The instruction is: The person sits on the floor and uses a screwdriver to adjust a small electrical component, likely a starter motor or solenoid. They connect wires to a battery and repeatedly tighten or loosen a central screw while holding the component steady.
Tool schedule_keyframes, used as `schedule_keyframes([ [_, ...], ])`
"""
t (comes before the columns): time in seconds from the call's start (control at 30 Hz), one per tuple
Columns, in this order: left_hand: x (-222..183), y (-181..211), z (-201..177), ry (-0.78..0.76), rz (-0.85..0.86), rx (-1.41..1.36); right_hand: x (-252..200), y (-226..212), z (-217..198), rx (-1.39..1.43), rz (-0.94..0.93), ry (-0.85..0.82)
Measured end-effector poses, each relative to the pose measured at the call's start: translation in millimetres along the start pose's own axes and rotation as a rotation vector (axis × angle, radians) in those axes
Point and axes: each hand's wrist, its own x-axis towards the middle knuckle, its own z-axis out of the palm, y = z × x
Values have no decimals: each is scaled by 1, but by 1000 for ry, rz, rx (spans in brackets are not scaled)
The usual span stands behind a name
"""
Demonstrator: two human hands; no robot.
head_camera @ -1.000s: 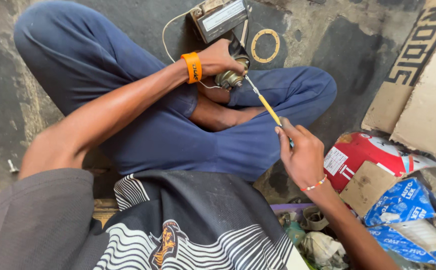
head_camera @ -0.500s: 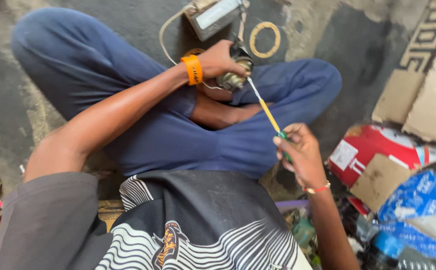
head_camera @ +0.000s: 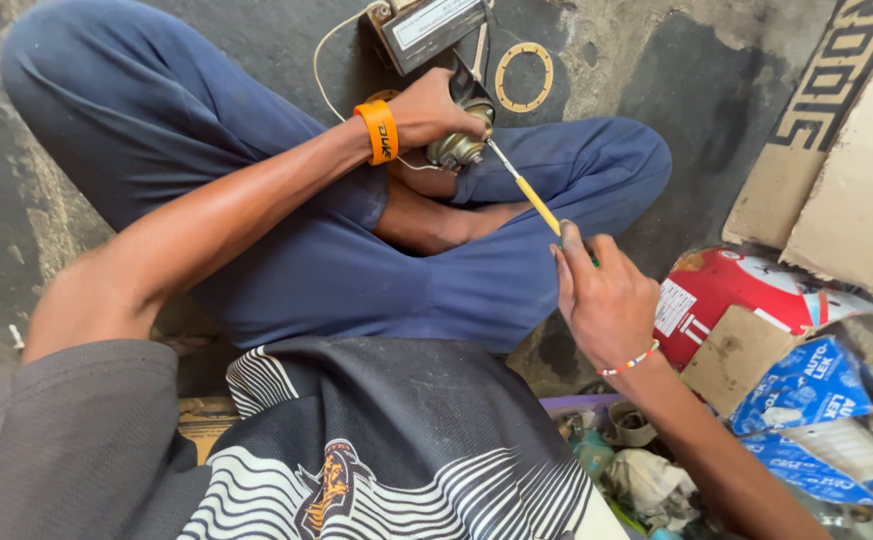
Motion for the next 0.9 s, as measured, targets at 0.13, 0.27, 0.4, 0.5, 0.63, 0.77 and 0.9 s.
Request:
schedule_keyframes([
  [0.13, 5, -4, -3, 20, 133, 119, 1, 9, 11, 593, 385, -120],
  [0.27, 4, -2, 0, -36, 116, 142, -5, 31, 21, 1719, 1086, -516],
  [0.4, -3, 11, 0, -72, 81, 27, -10, 37, 27, 1959, 1060, -580],
  [0.5, -8, 17, 3, -99, 188, 121, -13, 35, 24, 1754, 1021, -584],
  [0.63, -8, 16, 8, -133, 266, 80, -17, 33, 19, 1475, 911, -498],
  [0.77, -8, 17, 6, -143, 164, 88, -17, 29, 18, 1440, 833, -496],
  [0.9, -9, 20, 7, -134, 158, 36, -20, 36, 20, 1712, 967, -515],
])
